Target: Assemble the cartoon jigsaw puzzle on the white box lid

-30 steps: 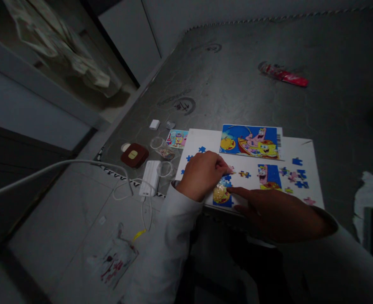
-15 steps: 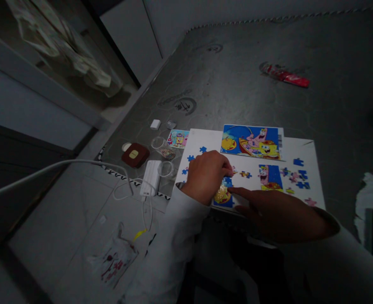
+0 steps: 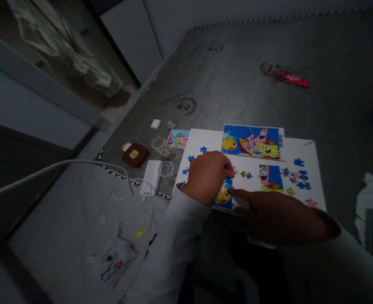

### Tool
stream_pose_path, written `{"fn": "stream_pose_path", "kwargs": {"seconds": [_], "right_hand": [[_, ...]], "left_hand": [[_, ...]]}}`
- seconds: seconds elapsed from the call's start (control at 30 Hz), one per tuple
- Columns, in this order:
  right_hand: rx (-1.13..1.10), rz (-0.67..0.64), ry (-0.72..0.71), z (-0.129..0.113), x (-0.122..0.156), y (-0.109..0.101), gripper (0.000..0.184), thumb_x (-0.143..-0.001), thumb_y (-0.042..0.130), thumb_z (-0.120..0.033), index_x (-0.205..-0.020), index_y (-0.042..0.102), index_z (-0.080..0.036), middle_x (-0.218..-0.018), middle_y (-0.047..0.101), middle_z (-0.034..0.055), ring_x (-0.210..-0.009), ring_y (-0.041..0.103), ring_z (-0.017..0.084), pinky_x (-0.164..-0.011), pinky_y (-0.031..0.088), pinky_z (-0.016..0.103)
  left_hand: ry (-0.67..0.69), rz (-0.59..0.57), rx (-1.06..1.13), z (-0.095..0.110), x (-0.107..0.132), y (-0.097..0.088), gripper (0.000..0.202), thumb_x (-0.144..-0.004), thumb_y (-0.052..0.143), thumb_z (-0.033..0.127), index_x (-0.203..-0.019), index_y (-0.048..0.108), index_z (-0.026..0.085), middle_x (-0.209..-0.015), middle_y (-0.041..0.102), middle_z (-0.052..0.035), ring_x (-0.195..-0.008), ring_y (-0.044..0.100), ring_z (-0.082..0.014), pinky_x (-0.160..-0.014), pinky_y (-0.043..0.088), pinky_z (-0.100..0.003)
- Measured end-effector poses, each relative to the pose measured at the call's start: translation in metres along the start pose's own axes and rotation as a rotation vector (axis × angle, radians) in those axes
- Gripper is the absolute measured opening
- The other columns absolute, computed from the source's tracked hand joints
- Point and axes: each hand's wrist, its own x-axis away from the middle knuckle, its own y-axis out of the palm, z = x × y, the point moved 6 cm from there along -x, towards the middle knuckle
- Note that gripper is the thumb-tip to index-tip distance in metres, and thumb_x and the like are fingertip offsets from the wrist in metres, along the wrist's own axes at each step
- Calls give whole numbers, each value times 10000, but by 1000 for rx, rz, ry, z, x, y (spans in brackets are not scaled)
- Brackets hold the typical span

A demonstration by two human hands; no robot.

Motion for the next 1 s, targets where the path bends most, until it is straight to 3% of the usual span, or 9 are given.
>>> {"fn": "stream_pose_path", "kwargs": {"seconds": [0.27,0.47,0.57,0.73,1.0], "right_hand": [[-21,43,8,2,1,3,481,-980,500,-321,-1455,566,-292,-1061,785,114,-838,760,296,-619,538,359],[19,74,-32,-3,1,-3,476,-968,505,-291,-1438,580,-277,-1002,787,112,-768,751,265,-563,495,313],[23,102,-44,-5,0,-8,550,-963,513,-292,-1513,505,-274,-976,784,119,-733,743,266,-560,503,323],[-19,-29,67,2,-4,1,659,-997,475,-366,-1618,323,-205,-1045,774,174,-842,754,309,-668,555,394],[-30,-55,98,2,-6,3,708,-987,472,-383,-1635,261,-193,-1009,779,170,-803,749,294,-638,529,372]], "left_hand": [[18,33,-25,-2,0,-3,78,-773,811,351,-839,819,309,-855,781,-27,-858,676,-247,-760,465,-368],[-50,130,-76,-11,9,-26,77,-807,794,351,-843,803,284,-924,780,-34,-893,672,-253,-786,469,-378],[-106,137,-112,-17,15,-37,81,-827,776,347,-856,801,275,-929,783,-42,-901,675,-258,-797,474,-381],[-167,100,-139,-23,20,-42,107,-847,750,360,-855,798,265,-867,779,-42,-830,678,-237,-756,476,-363],[-219,176,-159,-30,24,-55,215,-879,711,449,-884,801,253,-921,786,-70,-901,688,-275,-800,494,-394]]}}
